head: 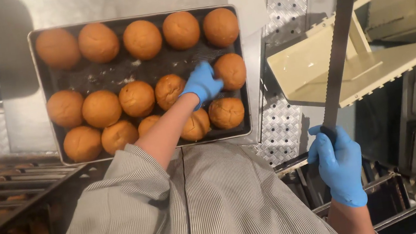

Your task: Slicing cross-shaped patterns into the tops of baked buns on a baking tray using a knife.

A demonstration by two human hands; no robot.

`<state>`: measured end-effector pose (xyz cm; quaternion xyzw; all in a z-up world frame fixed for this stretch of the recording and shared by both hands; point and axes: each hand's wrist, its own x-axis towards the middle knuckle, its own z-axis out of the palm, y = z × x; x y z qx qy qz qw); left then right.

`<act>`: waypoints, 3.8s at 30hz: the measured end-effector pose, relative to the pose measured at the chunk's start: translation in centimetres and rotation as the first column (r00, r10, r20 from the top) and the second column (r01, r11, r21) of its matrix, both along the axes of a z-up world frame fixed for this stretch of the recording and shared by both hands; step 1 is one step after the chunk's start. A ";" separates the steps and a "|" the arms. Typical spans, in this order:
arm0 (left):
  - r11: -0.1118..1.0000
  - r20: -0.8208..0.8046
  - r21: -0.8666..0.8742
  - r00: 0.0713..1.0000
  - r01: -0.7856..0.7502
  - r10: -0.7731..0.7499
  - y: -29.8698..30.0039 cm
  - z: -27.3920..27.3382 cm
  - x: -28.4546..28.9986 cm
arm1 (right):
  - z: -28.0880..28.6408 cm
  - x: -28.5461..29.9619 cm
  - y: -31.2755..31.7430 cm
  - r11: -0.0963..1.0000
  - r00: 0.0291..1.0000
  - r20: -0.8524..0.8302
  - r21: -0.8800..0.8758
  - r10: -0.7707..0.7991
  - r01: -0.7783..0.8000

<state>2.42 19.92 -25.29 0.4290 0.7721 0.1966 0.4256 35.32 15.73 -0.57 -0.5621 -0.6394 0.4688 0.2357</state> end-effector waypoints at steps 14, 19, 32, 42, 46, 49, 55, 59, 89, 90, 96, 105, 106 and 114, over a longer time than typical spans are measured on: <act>0.946 0.065 -0.085 0.946 -0.312 0.317 3.2 0.7 3.9 | -1.4 -3.1 3.3 1.000 0.987 0.161 -0.010 0.016 -0.015; 0.900 0.229 0.247 0.924 -0.358 0.305 -1.1 5.5 4.8 | -6.7 -8.2 4.5 0.955 0.925 0.344 0.183 0.162 -0.235; 0.758 0.713 0.064 0.561 -0.649 0.421 -17.1 9.4 -5.8 | -26.9 -9.4 27.1 0.845 0.932 0.344 0.462 0.110 -0.270; 0.370 0.441 0.217 0.429 -0.903 0.789 -30.4 4.5 -15.1 | -30.6 -12.6 39.6 0.879 0.790 0.527 0.151 0.315 -0.451; 0.044 0.438 0.157 0.109 -0.987 0.892 -33.8 1.5 -18.0 | -17.4 -16.6 34.0 0.955 0.965 0.094 0.152 0.244 -0.256; -0.019 0.258 0.455 0.111 -0.890 0.960 -34.7 -0.4 -18.7 | -12.3 -19.0 28.9 0.832 0.830 -0.106 0.178 0.547 -0.526; -0.066 0.008 0.523 -0.072 -0.850 0.997 -35.6 -5.4 -18.7 | -13.0 -21.6 24.7 0.436 0.467 0.425 0.175 0.775 -0.883; -0.120 -0.045 0.539 -0.171 -0.833 0.984 -36.1 -6.5 -18.3 | -15.9 -21.5 24.9 0.362 0.320 0.628 0.064 0.710 -0.930; 0.047 -0.058 0.484 0.022 -0.874 0.998 -38.0 -6.9 -21.1 | -7.2 -32.6 19.7 0.556 0.539 0.454 0.109 0.709 -0.824; 0.052 -0.019 0.488 0.050 -0.871 0.999 -37.9 -7.0 -21.9 | -6.6 -36.0 19.4 0.518 0.553 0.403 0.205 0.729 -0.831; 0.226 -0.197 0.401 0.157 -0.888 0.968 -37.3 -5.0 -22.5 | -13.8 -47.4 20.8 0.304 0.410 0.539 0.278 0.736 -0.911; 0.099 0.017 0.343 0.112 -0.934 0.994 -37.4 -5.7 -22.5 | -12.8 -47.2 22.4 0.236 0.194 0.718 0.042 0.668 -0.971; 0.100 0.016 0.343 0.113 -0.934 0.993 -37.4 -5.5 -22.6 | -12.7 -47.3 22.4 0.237 0.194 0.718 0.043 0.668 -0.971; 0.128 -0.049 0.361 0.118 -0.924 0.992 -37.1 -4.8 -22.6 | -14.2 -45.8 21.9 0.288 0.255 0.709 0.076 0.658 -0.955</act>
